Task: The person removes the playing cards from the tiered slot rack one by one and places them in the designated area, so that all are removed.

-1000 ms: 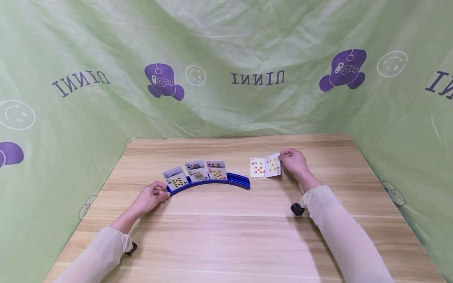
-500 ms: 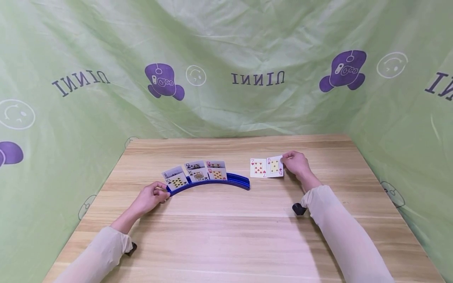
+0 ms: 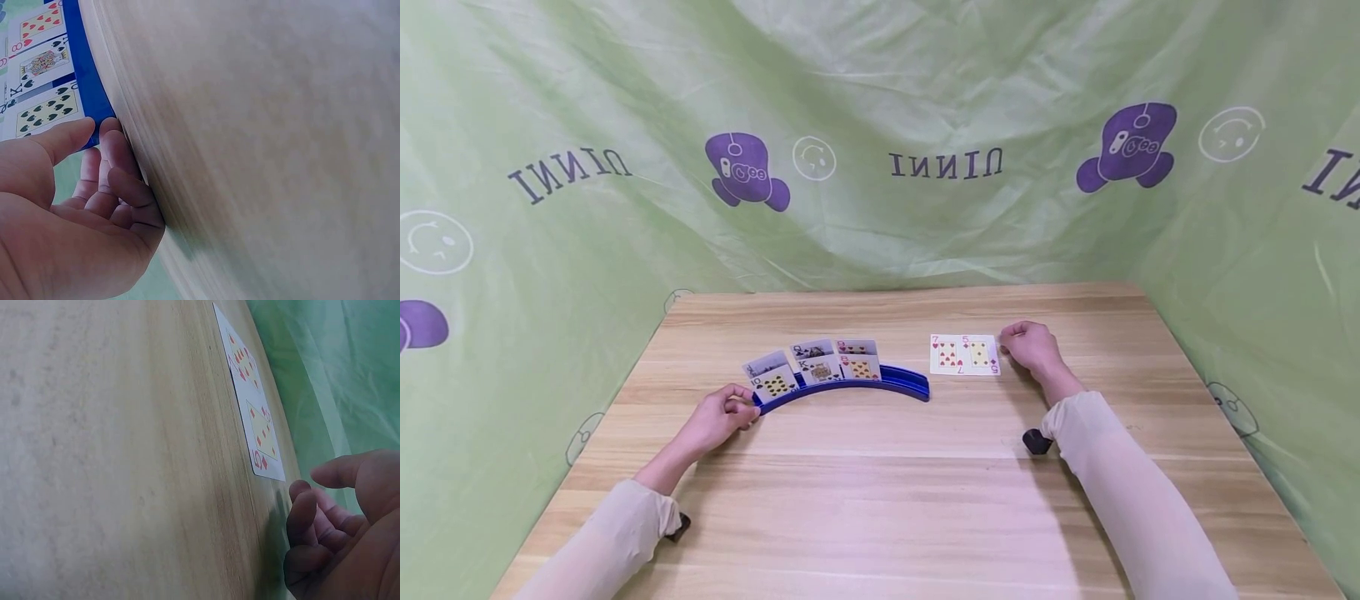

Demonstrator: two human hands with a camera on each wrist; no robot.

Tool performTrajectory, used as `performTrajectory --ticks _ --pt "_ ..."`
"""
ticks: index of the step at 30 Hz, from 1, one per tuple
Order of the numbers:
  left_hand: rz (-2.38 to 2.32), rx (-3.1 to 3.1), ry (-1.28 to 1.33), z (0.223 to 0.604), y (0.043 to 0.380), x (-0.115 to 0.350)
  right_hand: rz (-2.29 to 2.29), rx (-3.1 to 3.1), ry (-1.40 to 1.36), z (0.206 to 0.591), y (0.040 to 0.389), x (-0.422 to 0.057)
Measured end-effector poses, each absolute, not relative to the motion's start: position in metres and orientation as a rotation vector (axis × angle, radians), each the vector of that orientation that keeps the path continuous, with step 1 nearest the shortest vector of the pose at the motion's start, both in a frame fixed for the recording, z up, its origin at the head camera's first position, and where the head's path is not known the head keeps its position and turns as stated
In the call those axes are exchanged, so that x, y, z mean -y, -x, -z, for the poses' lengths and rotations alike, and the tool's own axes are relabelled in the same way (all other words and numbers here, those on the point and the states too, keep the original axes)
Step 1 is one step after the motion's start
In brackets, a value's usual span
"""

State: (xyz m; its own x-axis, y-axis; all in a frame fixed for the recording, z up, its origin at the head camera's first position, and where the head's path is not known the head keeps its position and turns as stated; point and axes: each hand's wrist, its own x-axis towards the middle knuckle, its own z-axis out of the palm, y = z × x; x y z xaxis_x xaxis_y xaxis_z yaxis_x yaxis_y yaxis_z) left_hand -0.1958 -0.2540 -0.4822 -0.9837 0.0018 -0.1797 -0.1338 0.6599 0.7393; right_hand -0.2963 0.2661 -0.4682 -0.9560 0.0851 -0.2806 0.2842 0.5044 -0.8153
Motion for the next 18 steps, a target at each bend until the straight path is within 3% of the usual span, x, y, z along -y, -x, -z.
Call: performTrajectory --ticks 18 --pt "-1.228 -2.714 0.098 0.4832 0.196 0.2543 1.428 -2.546 -0.279 0.4696 0.2944 -0.2636"
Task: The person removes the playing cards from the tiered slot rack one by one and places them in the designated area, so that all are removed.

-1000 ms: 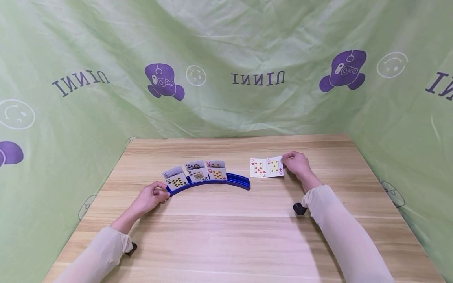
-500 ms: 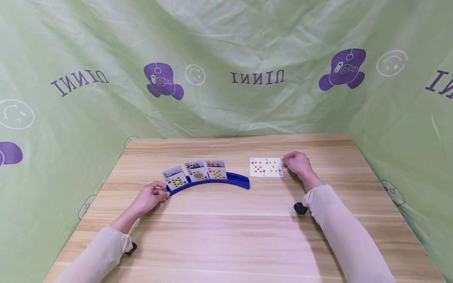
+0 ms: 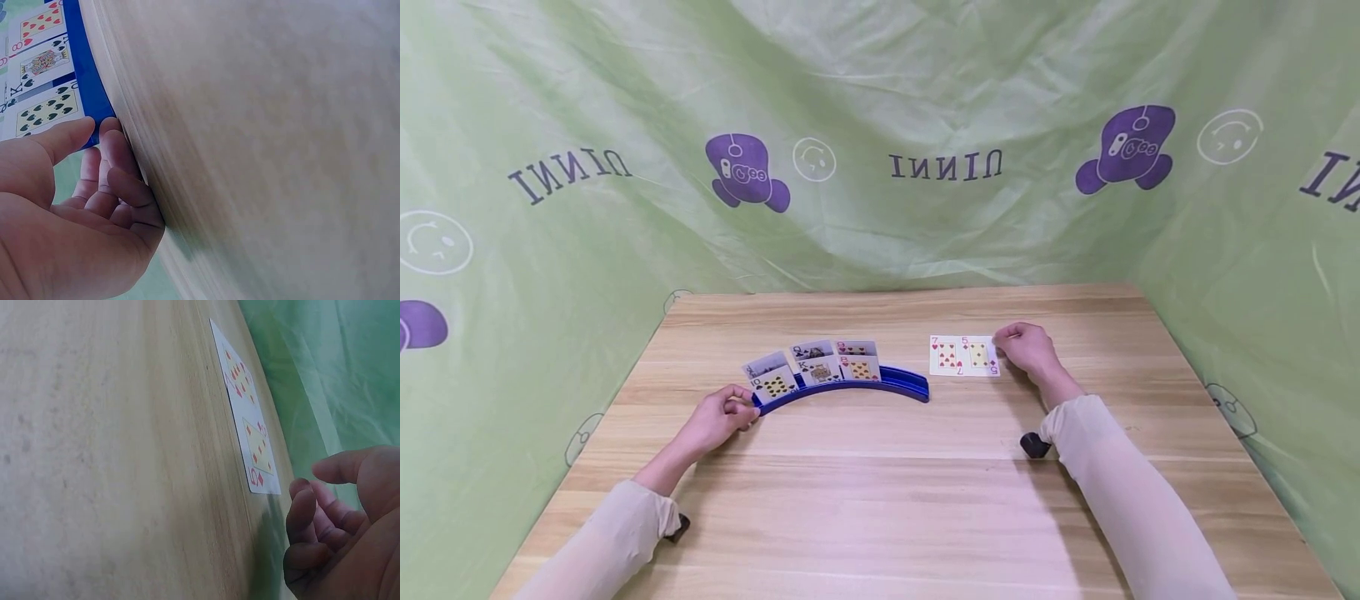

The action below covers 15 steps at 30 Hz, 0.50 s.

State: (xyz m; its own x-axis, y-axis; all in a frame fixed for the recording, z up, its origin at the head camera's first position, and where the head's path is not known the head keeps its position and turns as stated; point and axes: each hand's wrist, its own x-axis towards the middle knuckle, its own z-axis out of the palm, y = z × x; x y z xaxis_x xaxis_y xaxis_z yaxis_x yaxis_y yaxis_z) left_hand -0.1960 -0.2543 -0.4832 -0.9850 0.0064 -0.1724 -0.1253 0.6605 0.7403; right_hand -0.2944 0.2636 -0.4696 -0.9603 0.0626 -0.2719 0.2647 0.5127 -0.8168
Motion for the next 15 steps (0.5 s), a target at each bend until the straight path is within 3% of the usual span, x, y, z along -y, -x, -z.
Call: performTrajectory --ticks 15 --pt "-1.237 -2.703 0.101 0.482 0.196 0.254 1.429 -2.533 -0.136 0.458 0.288 -0.254"
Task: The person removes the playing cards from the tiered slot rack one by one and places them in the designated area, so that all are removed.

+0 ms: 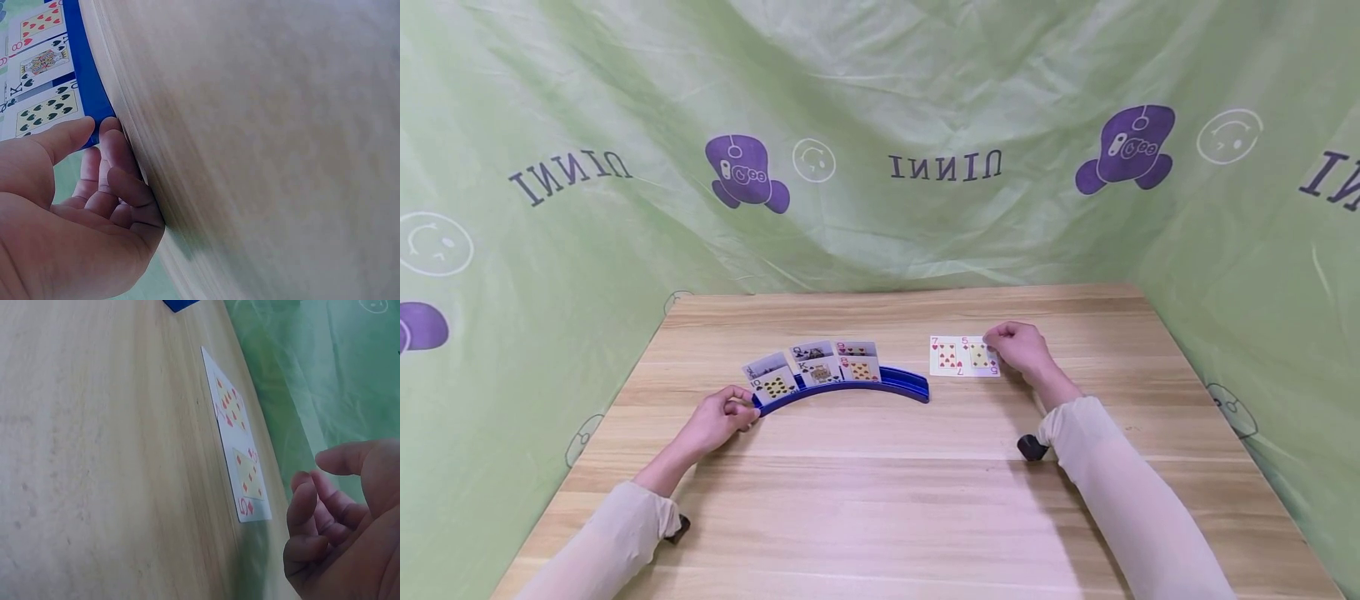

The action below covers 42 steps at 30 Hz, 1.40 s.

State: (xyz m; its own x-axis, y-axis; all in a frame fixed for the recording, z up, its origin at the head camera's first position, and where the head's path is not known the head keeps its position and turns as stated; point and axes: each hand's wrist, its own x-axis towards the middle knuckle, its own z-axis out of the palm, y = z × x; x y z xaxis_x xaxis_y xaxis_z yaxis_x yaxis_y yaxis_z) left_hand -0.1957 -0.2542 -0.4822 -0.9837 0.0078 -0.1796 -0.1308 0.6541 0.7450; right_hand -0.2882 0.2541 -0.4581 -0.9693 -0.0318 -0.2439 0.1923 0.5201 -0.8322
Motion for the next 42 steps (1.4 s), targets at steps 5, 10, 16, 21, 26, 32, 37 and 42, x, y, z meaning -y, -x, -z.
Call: performTrajectory --ticks 5,10,16,21,26,32,37,42 --pt "-1.248 -2.702 0.101 0.482 0.196 0.254 1.457 -2.516 -0.093 0.457 0.287 -0.251" --pt "-1.257 -2.701 0.097 0.483 0.196 0.255 1.483 -2.5 -0.079 0.455 0.285 -0.249" --pt "-1.256 -2.704 0.093 0.483 0.196 0.255 1.523 -2.476 -0.046 0.451 0.283 -0.247" --pt "-1.25 -2.704 0.093 0.483 0.196 0.255 1.558 -2.443 -0.035 0.448 0.281 -0.243" --pt "-1.238 -2.711 0.091 0.483 0.195 0.255 1.575 -2.444 -0.021 0.447 0.28 -0.239" --pt "-1.233 -2.715 0.095 0.484 0.196 0.255 1.581 -2.452 0.036 0.445 0.278 -0.232" --pt "-1.232 -2.718 0.09 0.484 0.196 0.255 1.607 -2.438 0.078 0.443 0.276 -0.228" --pt "-1.235 -2.715 0.09 0.484 0.196 0.255 1.626 -2.424 0.098 0.44 0.273 -0.225"
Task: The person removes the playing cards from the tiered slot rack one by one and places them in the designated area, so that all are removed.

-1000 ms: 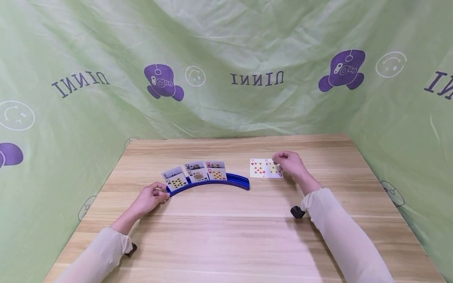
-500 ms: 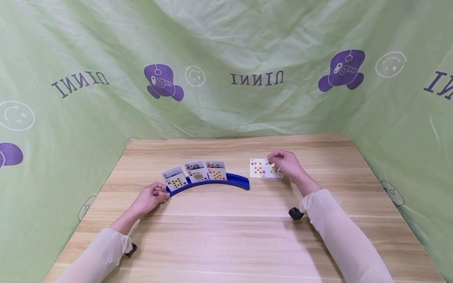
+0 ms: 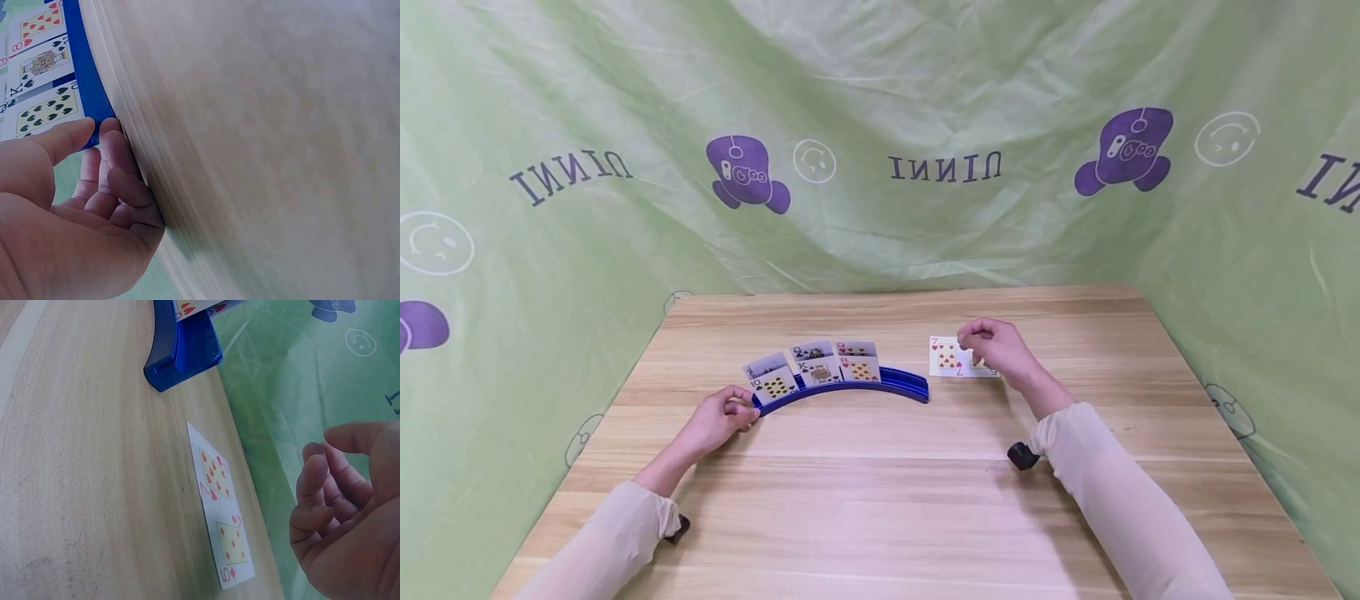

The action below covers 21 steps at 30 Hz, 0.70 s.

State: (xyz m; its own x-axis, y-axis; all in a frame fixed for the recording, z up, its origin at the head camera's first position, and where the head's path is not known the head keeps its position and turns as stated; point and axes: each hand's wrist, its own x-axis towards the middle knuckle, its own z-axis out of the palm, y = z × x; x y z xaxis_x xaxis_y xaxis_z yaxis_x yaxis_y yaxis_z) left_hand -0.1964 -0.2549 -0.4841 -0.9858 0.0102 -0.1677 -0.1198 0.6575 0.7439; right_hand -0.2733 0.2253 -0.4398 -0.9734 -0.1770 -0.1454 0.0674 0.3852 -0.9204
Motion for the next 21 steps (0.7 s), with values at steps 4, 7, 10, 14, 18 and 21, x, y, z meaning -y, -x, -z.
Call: performTrajectory --ticks 4,7,10,14,18,21 --pt "-1.241 -2.714 0.09 0.484 0.196 0.255 1.641 -2.41 0.111 0.437 0.271 -0.223" --pt "-1.247 -2.712 0.085 0.484 0.196 0.255 1.651 -2.397 0.125 0.437 0.27 -0.221" --pt "-1.242 -2.713 0.081 0.484 0.196 0.255 1.656 -2.394 0.14 0.437 0.27 -0.218" --pt "-1.236 -2.714 0.086 0.485 0.196 0.255 1.662 -2.396 0.156 0.438 0.269 -0.215" --pt "-1.247 -2.708 0.098 0.485 0.196 0.255 1.669 -2.383 0.171 0.436 0.268 -0.209" --pt "-1.256 -2.702 0.1 0.484 0.196 0.255 1.671 -2.38 0.178 0.435 0.267 -0.205"
